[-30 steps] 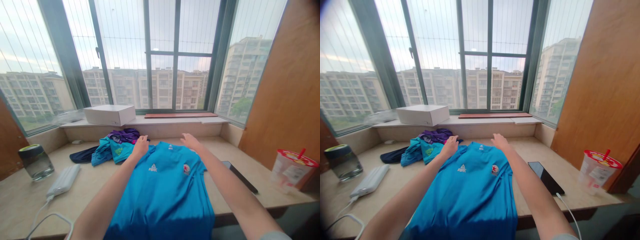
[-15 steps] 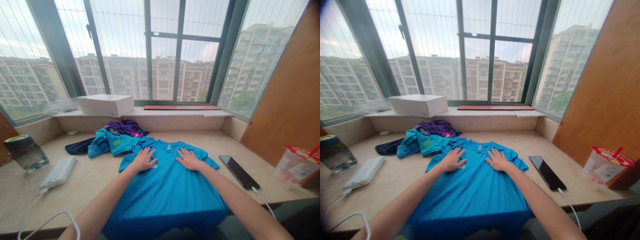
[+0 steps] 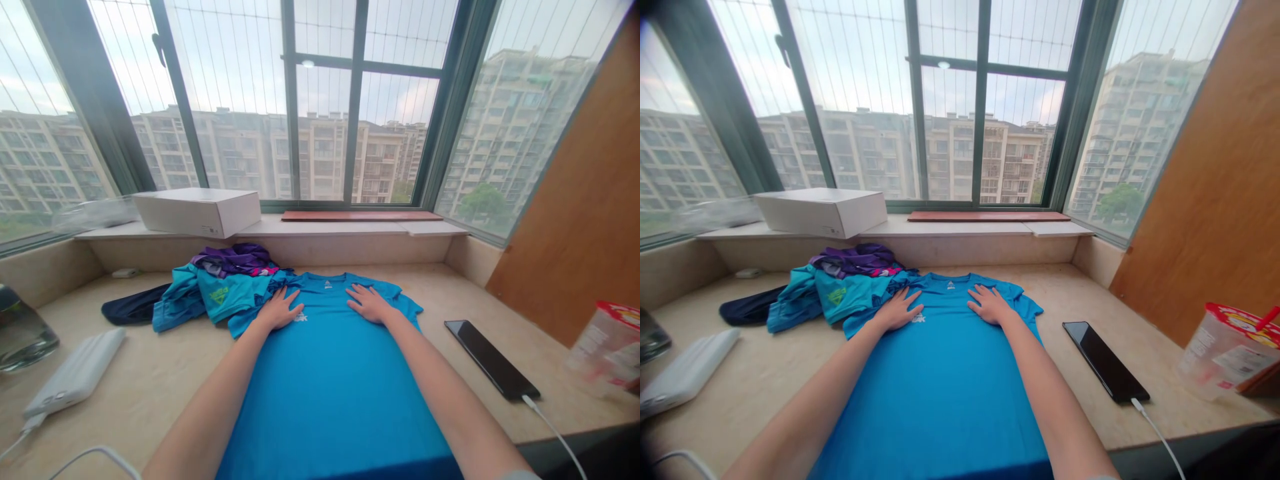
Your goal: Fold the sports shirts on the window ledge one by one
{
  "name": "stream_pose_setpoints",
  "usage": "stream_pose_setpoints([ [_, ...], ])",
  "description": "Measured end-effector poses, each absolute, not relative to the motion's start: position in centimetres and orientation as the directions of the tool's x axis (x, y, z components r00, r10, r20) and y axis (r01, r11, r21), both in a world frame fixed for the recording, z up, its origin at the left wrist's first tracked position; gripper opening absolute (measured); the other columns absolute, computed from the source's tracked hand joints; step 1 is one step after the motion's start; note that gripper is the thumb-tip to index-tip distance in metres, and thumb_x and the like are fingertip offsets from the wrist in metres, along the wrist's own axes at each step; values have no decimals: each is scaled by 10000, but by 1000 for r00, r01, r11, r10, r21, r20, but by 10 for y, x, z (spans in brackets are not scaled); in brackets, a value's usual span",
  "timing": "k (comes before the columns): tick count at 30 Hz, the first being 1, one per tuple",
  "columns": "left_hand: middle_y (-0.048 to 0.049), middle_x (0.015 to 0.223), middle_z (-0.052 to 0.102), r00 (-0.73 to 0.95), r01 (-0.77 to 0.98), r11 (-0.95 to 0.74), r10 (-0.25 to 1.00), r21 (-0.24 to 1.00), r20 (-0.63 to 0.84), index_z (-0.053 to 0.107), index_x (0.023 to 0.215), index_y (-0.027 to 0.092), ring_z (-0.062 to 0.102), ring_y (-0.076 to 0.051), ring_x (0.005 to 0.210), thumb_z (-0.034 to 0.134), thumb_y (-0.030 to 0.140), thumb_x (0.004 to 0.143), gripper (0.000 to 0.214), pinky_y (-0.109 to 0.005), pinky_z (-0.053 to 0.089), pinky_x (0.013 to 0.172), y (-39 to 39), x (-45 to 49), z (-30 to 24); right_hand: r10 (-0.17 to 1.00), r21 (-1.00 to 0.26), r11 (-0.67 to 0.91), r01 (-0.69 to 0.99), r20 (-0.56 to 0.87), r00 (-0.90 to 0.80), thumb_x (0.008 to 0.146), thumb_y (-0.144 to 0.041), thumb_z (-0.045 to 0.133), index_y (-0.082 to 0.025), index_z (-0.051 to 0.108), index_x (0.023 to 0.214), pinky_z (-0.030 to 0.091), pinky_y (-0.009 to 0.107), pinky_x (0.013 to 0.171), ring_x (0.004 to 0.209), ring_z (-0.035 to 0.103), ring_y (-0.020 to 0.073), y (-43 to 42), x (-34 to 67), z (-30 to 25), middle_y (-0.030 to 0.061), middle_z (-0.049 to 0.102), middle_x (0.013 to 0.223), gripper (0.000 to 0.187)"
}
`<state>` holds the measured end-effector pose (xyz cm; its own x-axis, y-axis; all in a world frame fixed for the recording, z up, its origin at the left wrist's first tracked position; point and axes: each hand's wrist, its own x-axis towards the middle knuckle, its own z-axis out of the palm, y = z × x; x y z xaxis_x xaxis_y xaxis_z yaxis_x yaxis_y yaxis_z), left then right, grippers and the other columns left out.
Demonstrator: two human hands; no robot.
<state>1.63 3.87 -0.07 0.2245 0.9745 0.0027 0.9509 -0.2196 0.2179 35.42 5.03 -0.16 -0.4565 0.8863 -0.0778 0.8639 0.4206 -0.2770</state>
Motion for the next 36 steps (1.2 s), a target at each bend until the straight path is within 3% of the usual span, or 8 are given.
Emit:
stream_pose_setpoints([
  [5, -121, 1666, 191, 221, 953, -216, 975, 214, -2, 343, 1566, 251, 147, -400, 1522, 371, 681, 936, 764, -535, 209, 1193, 53, 17, -1, 892, -277, 423, 863, -39, -450, 1009, -636, 241, -271, 296, 1580, 47, 454, 1234, 1542, 133, 253, 61, 355, -1, 54, 185, 1672, 679],
  [9, -133, 1664, 196, 194, 973, -187, 980, 138, -40, 316, 1576, 238, 154, -387, 1524, 339, 656, 956, 748, -525, 227, 1187, 47, 27, 7, 919, -265, 388, 883, 36, -393, 1025, -548, 311, -277, 395, 1540, 158, 356, 1220, 1500, 274, 220, 61, 355, 8, 24, 336, 1626, 588],
  [12, -160, 1643, 255, 177, 982, -177, 984, 58, 8, 347, 1562, 200, 239, -371, 1506, 322, 577, 990, 686, -506, 232, 1189, 38, 41, 13, 971, -245, 227, 943, 130, -200, 1054, -372, 239, -223, 461, 1501, 270, 327, 1166, 1423, 404, 216, 55, 364, 16, 70, 464, 1550, 520],
  [16, -196, 1613, 313, 193, 980, -195, 979, 38, 60, 385, 1534, 124, 262, -357, 1501, 283, 494, 1017, 644, -499, 190, 1207, 27, 64, 11, 974, -209, -117, 971, 166, 153, 1007, -190, 263, -150, 606, 1357, 399, 450, 1030, 1262, 547, 326, 39, 396, 17, 205, 615, 1348, 492],
  [20, -194, 1610, 316, 191, 978, -192, 981, 83, 27, 392, 1530, 127, 258, -362, 1501, 273, 535, 1011, 671, -506, 243, 1188, 18, 82, 3, 942, -153, -283, 947, 141, 305, 971, -158, 358, -173, 712, 1183, 442, 450, 916, 1144, 606, 341, 18, 424, 5, 201, 686, 1193, 413],
  [27, -184, 1617, 308, 173, 970, -181, 983, 164, 65, 409, 1525, 146, 221, -348, 1515, 338, 509, 999, 643, -502, 193, 1216, 13, 83, -7, 927, -137, -291, 947, 205, 314, 959, -171, 358, -192, 756, 1071, 422, 439, 894, 1097, 607, 322, 11, 433, -5, 174, 712, 1128, 414],
  [33, -177, 1604, 343, 173, 967, -186, 981, 174, 86, 445, 1504, 154, 250, -352, 1505, 365, 490, 994, 616, -508, 198, 1217, 11, 84, -6, 871, -235, -301, 924, 328, 367, 981, -273, 319, -212, 682, 1265, 458, 427, 874, 1093, 622, 316, 15, 443, 7, 162, 676, 1234, 465],
  [36, -186, 1603, 341, 175, 968, -186, 981, 169, 79, 443, 1508, 150, 252, -358, 1504, 359, 490, 996, 621, -511, 201, 1215, 10, 85, -4, 838, -332, -45, 942, 501, 217, 1001, -306, 311, -185, 691, 1228, 465, 420, 942, 1130, 609, 298, 11, 430, 15, 159, 669, 1237, 459],
])
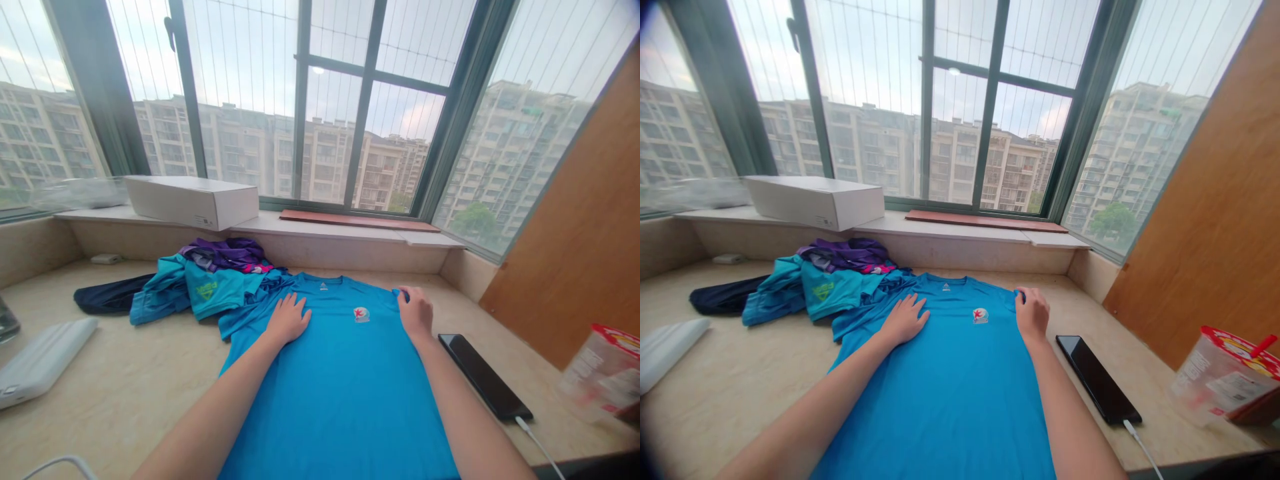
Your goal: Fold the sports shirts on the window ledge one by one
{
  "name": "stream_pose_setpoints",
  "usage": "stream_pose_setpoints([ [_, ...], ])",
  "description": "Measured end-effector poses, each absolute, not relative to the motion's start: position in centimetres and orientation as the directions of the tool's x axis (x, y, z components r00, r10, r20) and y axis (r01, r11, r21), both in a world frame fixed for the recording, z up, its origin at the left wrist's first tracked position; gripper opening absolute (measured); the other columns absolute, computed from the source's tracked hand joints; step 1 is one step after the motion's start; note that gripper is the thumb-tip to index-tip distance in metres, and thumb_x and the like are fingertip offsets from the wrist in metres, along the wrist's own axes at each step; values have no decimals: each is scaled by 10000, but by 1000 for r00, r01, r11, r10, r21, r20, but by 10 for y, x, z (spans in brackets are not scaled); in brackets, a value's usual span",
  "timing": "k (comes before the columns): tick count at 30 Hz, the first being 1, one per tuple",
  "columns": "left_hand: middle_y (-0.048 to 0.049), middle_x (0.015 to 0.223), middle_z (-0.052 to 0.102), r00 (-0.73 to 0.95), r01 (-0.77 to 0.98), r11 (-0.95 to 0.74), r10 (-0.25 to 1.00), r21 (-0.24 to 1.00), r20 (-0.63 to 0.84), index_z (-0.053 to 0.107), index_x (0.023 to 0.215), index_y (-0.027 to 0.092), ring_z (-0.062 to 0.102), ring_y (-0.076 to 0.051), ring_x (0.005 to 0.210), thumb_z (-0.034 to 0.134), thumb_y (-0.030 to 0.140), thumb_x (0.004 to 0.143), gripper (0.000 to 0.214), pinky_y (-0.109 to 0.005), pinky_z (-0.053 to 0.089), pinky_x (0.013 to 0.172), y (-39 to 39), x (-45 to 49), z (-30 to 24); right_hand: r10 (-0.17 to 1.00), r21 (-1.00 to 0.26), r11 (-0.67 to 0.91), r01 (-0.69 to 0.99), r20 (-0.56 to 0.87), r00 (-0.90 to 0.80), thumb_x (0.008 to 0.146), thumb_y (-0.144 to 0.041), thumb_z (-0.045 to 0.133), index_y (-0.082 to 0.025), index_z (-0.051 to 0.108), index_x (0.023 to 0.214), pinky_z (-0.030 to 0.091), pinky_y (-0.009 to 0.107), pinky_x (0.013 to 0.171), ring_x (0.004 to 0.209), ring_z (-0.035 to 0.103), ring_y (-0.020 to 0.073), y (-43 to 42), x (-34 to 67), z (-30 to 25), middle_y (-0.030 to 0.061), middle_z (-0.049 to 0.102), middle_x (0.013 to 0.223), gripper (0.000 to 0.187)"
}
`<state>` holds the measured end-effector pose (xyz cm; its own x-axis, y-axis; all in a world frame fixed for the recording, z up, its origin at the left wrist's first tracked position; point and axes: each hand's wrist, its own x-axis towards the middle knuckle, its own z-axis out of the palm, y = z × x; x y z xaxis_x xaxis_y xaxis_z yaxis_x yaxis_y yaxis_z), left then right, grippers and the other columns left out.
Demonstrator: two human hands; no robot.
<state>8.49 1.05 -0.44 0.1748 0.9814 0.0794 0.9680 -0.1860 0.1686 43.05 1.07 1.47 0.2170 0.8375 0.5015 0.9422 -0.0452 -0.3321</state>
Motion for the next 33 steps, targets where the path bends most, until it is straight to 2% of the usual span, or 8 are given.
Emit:
stream_pose_setpoints([
  [3, -186, 1603, 343, 179, 968, -189, 981, 164, 78, 444, 1508, 149, 257, -358, 1502, 361, 495, 994, 625, -505, 202, 1216, 10, 85, -4, 784, -349, 505, 789, 568, -250, 995, -322, 426, -210, 736, 1114, 482, 402, 977, 1075, 642, 263, 1, 404, 17, 115, 720, 1118, 351],
  [6, -176, 1600, 354, 181, 968, -194, 979, 161, 90, 452, 1502, 157, 269, -350, 1500, 365, 497, 993, 618, -500, 203, 1218, 11, 84, -6, 715, -408, 697, 589, 460, -527, 978, -368, 531, -243, 743, 1099, 511, 389, 958, 1051, 666, 244, -8, 383, 14, 73, 744, 1101, 274],
  [11, -171, 1598, 361, 188, 968, -201, 978, 152, 92, 459, 1495, 160, 267, -347, 1501, 336, 502, 996, 616, -509, 211, 1212, 12, 84, -8, 852, -500, 507, 702, 410, -324, 974, -443, 528, -209, 728, 1147, 497, 435, 998, 1108, 656, 276, -8, 388, 8, 110, 725, 1172, 354],
  [14, -175, 1596, 363, 188, 965, -201, 978, 166, 95, 464, 1488, 158, 275, -352, 1497, 344, 497, 993, 612, -517, 211, 1209, 12, 83, -8, 902, -464, 427, 776, 284, -326, 972, -540, 496, -194, 677, 1277, 444, 467, 1070, 1216, 605, 301, -7, 395, 2, 141, 662, 1312, 496],
  [21, -151, 1587, 390, 178, 963, -196, 978, 182, 111, 475, 1477, 179, 292, -343, 1490, 359, 495, 991, 591, -502, 220, 1206, 11, 85, -9, 911, -261, 388, 884, -40, -411, 954, -750, 251, -240, 307, 1577, 120, 496, 1241, 1534, 165, 307, -12, 378, -6, 83, 209, 1661, 807],
  [25, -135, 1556, 443, 169, 967, -202, 965, 157, 200, 491, 1457, 199, 334, -330, 1467, 361, 447, 1003, 534, -498, 223, 1198, 6, 87, -2, 947, -183, 314, 932, -6, -320, 960, -743, 114, -223, 232, 1599, 41, 478, 1251, 1549, 84, 272, -9, 366, -3, 60, 142, 1674, 832],
  [29, -161, 1294, 652, 108, 986, -138, 956, 93, 274, 642, 1246, 192, 551, -323, 1261, 389, 327, 998, 379, -472, 336, 1106, -4, 73, 19, 934, -211, 352, 912, 10, -358, 979, -706, 81, -211, 207, 1604, 68, 438, 1252, 1550, 83, 244, -2, 356, -2, 58, 138, 1677, 807],
  [33, -205, 1116, 687, -10, 999, -1, 966, 44, 258, 677, 1089, 136, 604, -379, 1136, 426, 234, 958, 300, -532, 409, 980, -19, 43, 41, 931, -198, 338, 920, -72, -357, 980, -714, 170, -263, 188, 1606, 96, 471, 1241, 1546, 109, 268, 3, 353, -8, 62, 145, 1678, 771],
])
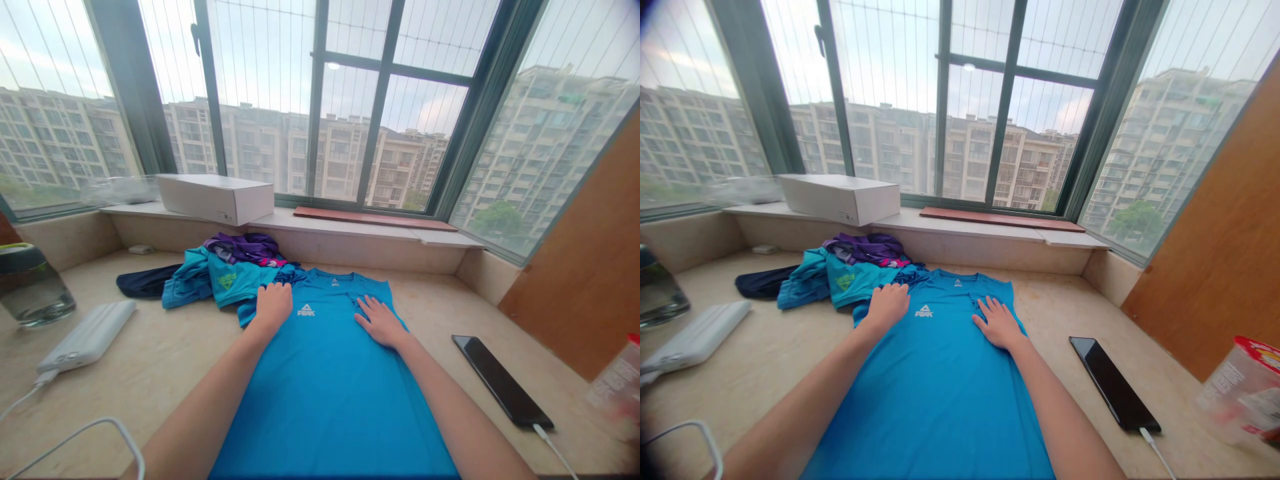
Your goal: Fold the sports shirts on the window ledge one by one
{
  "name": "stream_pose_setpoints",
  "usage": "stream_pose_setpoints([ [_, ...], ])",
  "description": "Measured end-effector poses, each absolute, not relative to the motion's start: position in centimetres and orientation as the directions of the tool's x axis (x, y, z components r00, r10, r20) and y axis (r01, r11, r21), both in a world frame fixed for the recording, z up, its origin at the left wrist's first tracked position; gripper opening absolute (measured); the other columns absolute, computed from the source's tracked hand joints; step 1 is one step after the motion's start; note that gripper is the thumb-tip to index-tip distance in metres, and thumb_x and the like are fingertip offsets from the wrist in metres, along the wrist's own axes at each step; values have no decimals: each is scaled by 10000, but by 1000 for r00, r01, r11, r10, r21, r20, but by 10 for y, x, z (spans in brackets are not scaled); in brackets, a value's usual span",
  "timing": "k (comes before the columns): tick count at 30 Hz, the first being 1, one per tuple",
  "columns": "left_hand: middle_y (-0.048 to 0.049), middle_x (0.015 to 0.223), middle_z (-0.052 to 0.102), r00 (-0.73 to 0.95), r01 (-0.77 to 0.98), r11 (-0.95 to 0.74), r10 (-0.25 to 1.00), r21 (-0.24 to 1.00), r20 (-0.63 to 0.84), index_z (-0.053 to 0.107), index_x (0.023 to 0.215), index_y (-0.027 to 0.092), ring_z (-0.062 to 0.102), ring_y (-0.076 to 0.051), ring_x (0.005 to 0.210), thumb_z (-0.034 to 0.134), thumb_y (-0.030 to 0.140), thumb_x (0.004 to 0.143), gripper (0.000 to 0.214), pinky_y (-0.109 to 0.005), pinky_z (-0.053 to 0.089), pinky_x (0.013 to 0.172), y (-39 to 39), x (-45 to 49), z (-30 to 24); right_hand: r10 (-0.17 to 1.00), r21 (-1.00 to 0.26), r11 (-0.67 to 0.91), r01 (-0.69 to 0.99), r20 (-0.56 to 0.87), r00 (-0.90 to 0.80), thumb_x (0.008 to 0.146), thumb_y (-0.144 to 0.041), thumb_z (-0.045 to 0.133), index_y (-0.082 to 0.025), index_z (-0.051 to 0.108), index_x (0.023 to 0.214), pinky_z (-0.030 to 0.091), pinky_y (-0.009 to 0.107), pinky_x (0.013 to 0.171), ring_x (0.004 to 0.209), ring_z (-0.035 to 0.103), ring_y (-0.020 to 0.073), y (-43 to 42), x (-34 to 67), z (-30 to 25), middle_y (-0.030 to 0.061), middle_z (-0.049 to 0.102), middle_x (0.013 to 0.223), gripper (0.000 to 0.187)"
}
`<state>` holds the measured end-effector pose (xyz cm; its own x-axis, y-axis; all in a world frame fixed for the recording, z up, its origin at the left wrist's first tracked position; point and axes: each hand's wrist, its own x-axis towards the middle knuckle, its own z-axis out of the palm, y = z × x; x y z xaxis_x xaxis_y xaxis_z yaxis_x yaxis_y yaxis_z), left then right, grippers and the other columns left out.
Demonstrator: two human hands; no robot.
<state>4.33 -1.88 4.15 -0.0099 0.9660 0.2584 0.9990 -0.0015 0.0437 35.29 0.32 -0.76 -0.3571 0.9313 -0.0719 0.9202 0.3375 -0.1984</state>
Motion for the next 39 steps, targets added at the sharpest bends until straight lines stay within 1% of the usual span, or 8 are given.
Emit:
stream_pose_setpoints([
  [8, -178, 1162, 680, -14, 1000, 11, 981, 15, 193, 671, 1139, 153, 620, -337, 1122, 387, 297, 981, 356, -443, 489, 887, -38, 10, 50, 930, -179, 313, 933, -139, -339, 965, -725, 242, -338, 170, 1600, 101, 526, 1228, 1544, 82, 314, 4, 388, -8, 42, 99, 1686, 746],
  [11, -173, 1179, 676, 6, 999, -13, 986, 39, 164, 694, 1093, 165, 611, -330, 1144, 402, 319, 976, 350, -417, 500, 881, -39, 4, 49, 931, -205, 271, 941, -192, -310, 941, -750, 290, -329, 273, 1581, 128, 537, 1221, 1534, 141, 336, 10, 393, 2, 60, 172, 1674, 766],
  [16, -138, 1247, 664, 39, 993, -53, 990, 101, 136, 721, 980, 196, 600, -327, 1181, 568, 299, 884, 208, -379, 505, 886, -39, -5, 46, 963, -193, 186, 963, -159, -218, 998, -658, 134, -267, 250, 1593, 153, 526, 1214, 1538, 152, 286, 22, 369, 1, 94, 190, 1669, 721],
  [20, -124, 1158, 696, 1, 981, -38, 981, 190, 193, 712, 955, 201, 634, -304, 1126, 529, 291, 911, 209, -347, 502, 861, -38, -10, 42, 976, -170, 166, 971, -109, -186, 1006, -638, 166, -266, 179, 1607, 89, 540, 1219, 1546, 92, 281, 24, 354, -14, 84, 109, 1685, 707],
  [27, -92, 972, 745, -150, 921, 9, 931, 389, 332, 649, 1023, 200, 692, -266, 952, 368, 427, 1002, 362, -305, 489, 760, -27, -14, 47, 974, -173, 194, 966, -84, -211, 1004, -643, 189, -274, 211, 1601, 97, 519, 1221, 1545, 112, 271, 25, 359, -21, 83, 134, 1681, 702],
  [33, -49, 834, 733, -151, 885, -18, 934, 466, 323, 623, 1157, 167, 692, -208, 749, 431, 423, 957, 378, -291, 520, 715, -10, -22, 61, 973, -189, 207, 960, -65, -222, 1000, -649, 203, -276, 230, 1596, 97, 531, 1219, 1541, 133, 277, 28, 360, -24, 89, 159, 1677, 704],
  [36, -82, 1062, 703, -1, 915, -135, 941, 380, 339, 676, 1098, 193, 680, -234, 929, 571, 510, 860, 410, -334, 530, 866, -22, -25, 64, 973, -196, 204, 959, -68, -221, 998, -647, 212, -278, 228, 1597, 94, 534, 1218, 1541, 129, 276, 30, 361, -25, 87, 155, 1678, 704],
  [39, -106, 1233, 631, 219, 953, -270, 927, 135, 305, 728, 1039, 226, 609, -302, 1133, 613, 556, 831, 406, -410, 470, 1012, -47, -26, 63, 972, -214, 205, 955, -70, -224, 994, -652, 216, -277, 231, 1597, 90, 539, 1218, 1541, 129, 285, 31, 362, -26, 87, 159, 1678, 710],
])
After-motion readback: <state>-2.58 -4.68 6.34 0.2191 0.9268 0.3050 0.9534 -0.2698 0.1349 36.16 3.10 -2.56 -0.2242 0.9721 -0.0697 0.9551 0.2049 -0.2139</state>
